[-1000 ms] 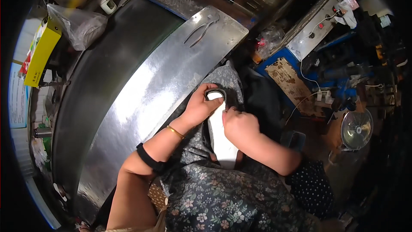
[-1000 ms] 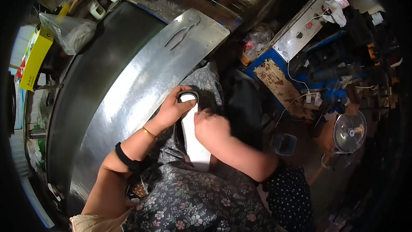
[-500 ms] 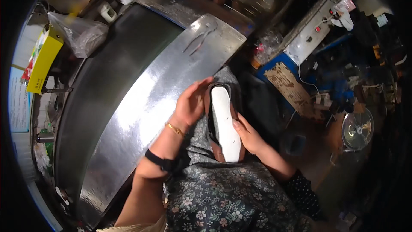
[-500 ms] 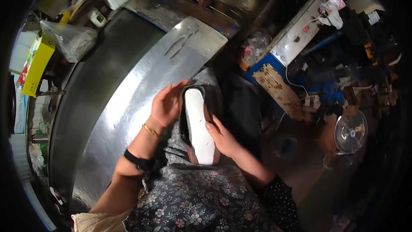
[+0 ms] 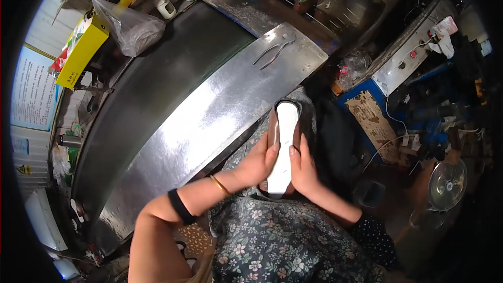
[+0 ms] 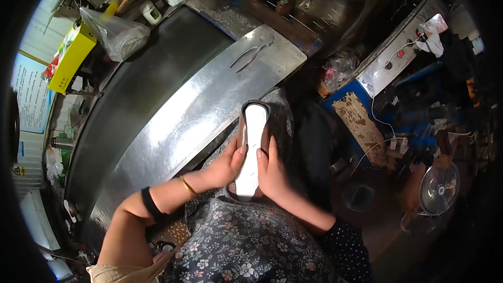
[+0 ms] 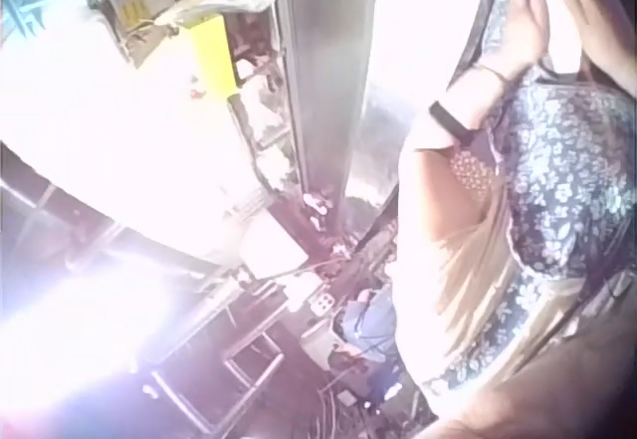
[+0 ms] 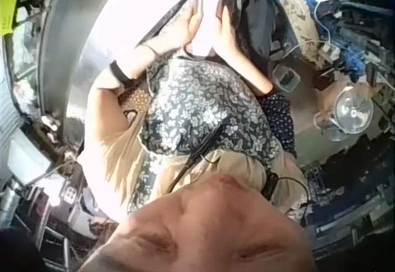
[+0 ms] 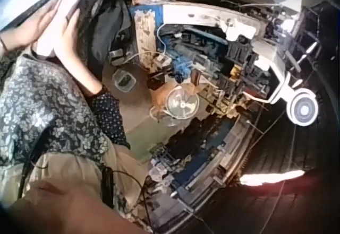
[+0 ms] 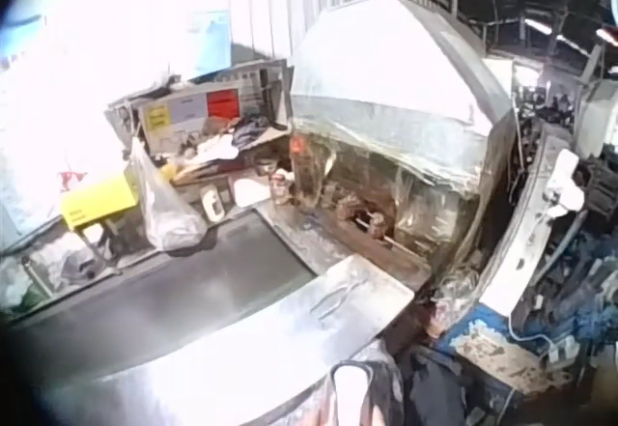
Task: Operate a shoe-lasting machine to shape and press footwear components.
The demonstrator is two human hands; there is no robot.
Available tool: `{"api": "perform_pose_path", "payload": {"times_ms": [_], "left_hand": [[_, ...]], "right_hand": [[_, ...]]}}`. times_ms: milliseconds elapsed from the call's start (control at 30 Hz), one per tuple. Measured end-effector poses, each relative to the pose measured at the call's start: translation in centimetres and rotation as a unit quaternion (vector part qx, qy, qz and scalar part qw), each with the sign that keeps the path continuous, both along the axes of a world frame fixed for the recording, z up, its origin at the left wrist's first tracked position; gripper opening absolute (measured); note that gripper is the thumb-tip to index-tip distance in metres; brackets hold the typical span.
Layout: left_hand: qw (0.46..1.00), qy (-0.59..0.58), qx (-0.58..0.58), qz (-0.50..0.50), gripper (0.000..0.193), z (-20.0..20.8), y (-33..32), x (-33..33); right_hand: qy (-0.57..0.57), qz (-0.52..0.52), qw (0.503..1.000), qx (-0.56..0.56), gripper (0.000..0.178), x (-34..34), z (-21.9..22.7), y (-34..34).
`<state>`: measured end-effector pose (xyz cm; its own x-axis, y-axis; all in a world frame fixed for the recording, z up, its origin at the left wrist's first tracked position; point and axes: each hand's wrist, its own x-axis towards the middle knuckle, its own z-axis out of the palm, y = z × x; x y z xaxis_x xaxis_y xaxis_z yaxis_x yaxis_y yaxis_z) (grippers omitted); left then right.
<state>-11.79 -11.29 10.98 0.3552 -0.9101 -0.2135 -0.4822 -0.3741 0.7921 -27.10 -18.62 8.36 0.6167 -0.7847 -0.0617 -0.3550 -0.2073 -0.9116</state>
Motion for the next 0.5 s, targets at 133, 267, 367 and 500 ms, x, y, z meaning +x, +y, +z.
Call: {"api": "perform_pose_path", "payload": {"times_ms": [133,267,367,500], "left_hand": [[0.993,-0.054,-0.08,0.072,0.063,-4.4,1.6,-3.4],[0.795,0.559,-0.085,0.219,0.064,-4.2,-1.0,-1.4],[0.693,0.665,-0.041,0.276,0.065,0.2,-4.3,0.8],[0.763,0.576,-0.183,0.23,0.062,5.6,-4.9,-2.3]], "right_hand": [[-0.047,-0.04,0.997,-0.053,0.059,-0.9,-0.9,1.1],[-0.163,-0.008,0.976,0.144,0.056,-0.4,-0.6,-1.6],[-0.268,0.069,0.894,0.353,0.066,-0.2,1.2,-4.6],[-0.266,0.138,0.91,0.288,0.079,-4.8,5.7,-6.6]]}}
